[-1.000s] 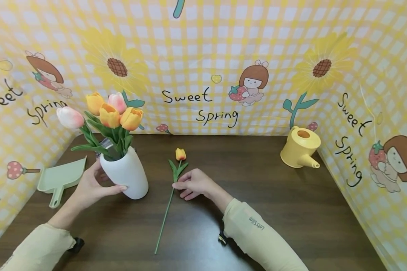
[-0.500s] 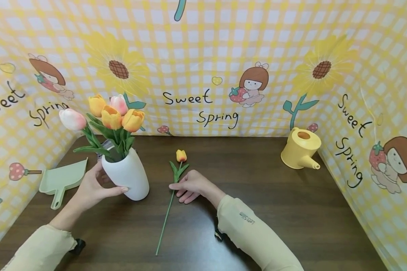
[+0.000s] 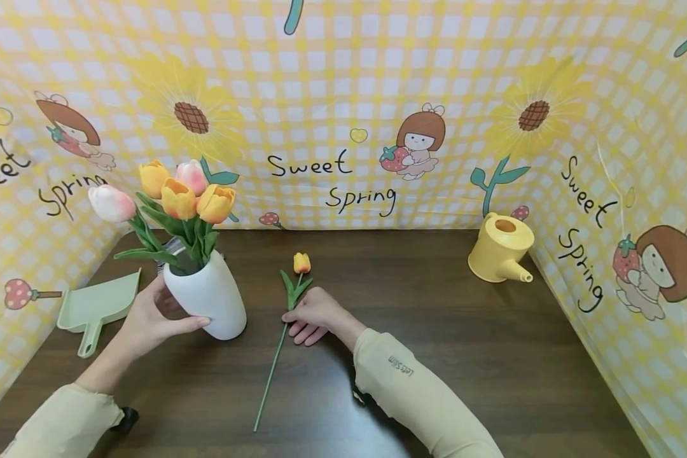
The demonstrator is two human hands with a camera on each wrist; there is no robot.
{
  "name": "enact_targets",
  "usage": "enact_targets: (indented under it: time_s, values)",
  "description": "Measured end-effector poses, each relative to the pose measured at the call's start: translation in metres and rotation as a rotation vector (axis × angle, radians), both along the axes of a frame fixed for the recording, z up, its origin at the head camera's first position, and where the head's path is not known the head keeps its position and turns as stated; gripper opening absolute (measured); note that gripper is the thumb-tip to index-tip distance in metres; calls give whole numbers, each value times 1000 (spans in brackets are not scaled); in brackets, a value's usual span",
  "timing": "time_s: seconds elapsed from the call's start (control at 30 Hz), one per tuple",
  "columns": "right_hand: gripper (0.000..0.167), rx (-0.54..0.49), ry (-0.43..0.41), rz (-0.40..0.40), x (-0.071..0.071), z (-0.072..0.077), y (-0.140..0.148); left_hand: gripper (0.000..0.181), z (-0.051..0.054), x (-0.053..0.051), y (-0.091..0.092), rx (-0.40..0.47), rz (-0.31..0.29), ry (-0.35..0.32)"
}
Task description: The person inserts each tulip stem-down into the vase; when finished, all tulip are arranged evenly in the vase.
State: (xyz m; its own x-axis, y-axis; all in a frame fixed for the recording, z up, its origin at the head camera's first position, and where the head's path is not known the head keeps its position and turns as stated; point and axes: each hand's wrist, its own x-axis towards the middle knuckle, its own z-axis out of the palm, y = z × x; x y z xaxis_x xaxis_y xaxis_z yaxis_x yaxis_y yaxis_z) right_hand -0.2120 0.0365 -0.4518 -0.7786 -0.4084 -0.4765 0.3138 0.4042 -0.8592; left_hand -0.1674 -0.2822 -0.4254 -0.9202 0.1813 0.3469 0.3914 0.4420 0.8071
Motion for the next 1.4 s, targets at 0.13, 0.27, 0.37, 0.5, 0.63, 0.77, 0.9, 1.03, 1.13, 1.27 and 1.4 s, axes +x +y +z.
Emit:
enact_targets:
  time_s: [0.13,0.27,0.37,0.5,0.63,0.77,0.9,1.03,1.13,1.27,1.4]
  values:
    - [15,0,-11,-7,-1,-1,-4,87,1,1,-2,-1,1,4]
    - [15,-2,-17,-6,-2,-1,-5,87,3,1,-3,1,-2,10]
    - [15,-4,-25,1,-4,-1,-7,86,4,1,-5,1,-2,10]
    - [15,-8,-29,12,-6,-3,-7,85,4,0,-5,6,-3,8]
    - [16,-5,-21,15,-5,-5,-3,86,0,-1,-3,25,-17,0]
    - [16,7,-1,-15,-1,-6,2,86,-3,-2,1,35,-38,-17]
    - [15,3,26,-37,4,-7,1,88,-3,-4,2,43,-46,-20]
    - [14,-28,44,-41,4,-4,0,89,0,-5,-1,34,-34,-9]
    - [15,-55,44,-34,5,0,3,88,1,-5,-2,27,-27,-5]
    - [15,-95,10,-8,6,1,10,87,0,-3,-3,35,-34,-8]
    - [16,-137,-27,14,7,-1,15,88,0,-2,-4,39,-41,-9]
